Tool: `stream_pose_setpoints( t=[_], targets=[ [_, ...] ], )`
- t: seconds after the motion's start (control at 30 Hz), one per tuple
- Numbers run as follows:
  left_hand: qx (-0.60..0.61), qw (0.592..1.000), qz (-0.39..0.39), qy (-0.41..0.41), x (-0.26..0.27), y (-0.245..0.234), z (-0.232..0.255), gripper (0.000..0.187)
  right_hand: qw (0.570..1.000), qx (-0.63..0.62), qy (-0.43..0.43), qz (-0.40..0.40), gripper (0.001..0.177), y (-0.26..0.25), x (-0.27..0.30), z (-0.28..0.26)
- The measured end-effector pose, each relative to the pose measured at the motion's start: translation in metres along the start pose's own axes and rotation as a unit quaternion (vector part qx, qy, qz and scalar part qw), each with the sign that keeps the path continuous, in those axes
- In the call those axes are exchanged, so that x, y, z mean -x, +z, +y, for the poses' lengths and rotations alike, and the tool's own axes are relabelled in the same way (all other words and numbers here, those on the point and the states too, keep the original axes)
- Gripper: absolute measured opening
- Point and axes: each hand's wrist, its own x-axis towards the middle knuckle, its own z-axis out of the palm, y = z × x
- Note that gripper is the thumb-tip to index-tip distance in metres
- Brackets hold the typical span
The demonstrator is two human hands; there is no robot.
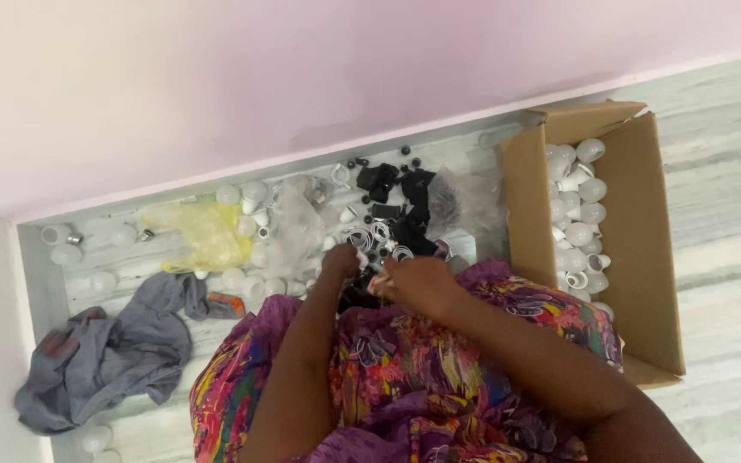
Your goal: The person sits on the floor and repeatedly picks up white bulb-shaped objects and black bases, then joins them together by hand. The assembled units are placed into a cardboard box nearby.
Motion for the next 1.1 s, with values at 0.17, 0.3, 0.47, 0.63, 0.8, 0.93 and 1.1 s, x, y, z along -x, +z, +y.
stream_pose_setpoints(
  t=[0.17,0.3,0.47,0.63,0.8,0.93,1.1],
  targets=[
    [0.337,0.936,0.067,-0.070,-0.004,-0.081,0.039,0.029,0.984,-0.016,0.102,0.144,0.040,-0.053,-0.014,0.034],
    [0.338,0.930,0.141,-0.011,0.035,-0.145,0.101,0.028,0.938,0.031,0.029,0.344,0.044,-0.044,-0.021,0.044],
    [0.284,0.876,0.385,0.060,0.122,-0.125,0.156,0.026,0.882,-0.024,-0.103,0.458,0.036,0.010,-0.035,0.035],
    [0.282,0.826,0.432,0.227,0.171,-0.130,0.156,0.015,0.795,-0.599,-0.002,0.098,0.036,0.029,-0.066,0.080],
    [0.250,0.825,0.450,0.235,0.157,-0.132,0.146,0.015,0.838,-0.505,-0.054,0.200,0.029,0.011,-0.070,0.067],
    [0.451,0.830,0.327,0.035,0.116,-0.109,0.128,0.015,0.879,-0.169,-0.177,0.409,0.022,0.002,-0.025,0.010],
    [0.663,0.715,0.222,-0.018,0.066,-0.094,0.088,0.020,0.872,0.041,-0.206,0.442,0.044,0.015,-0.027,-0.016]
  ],
)
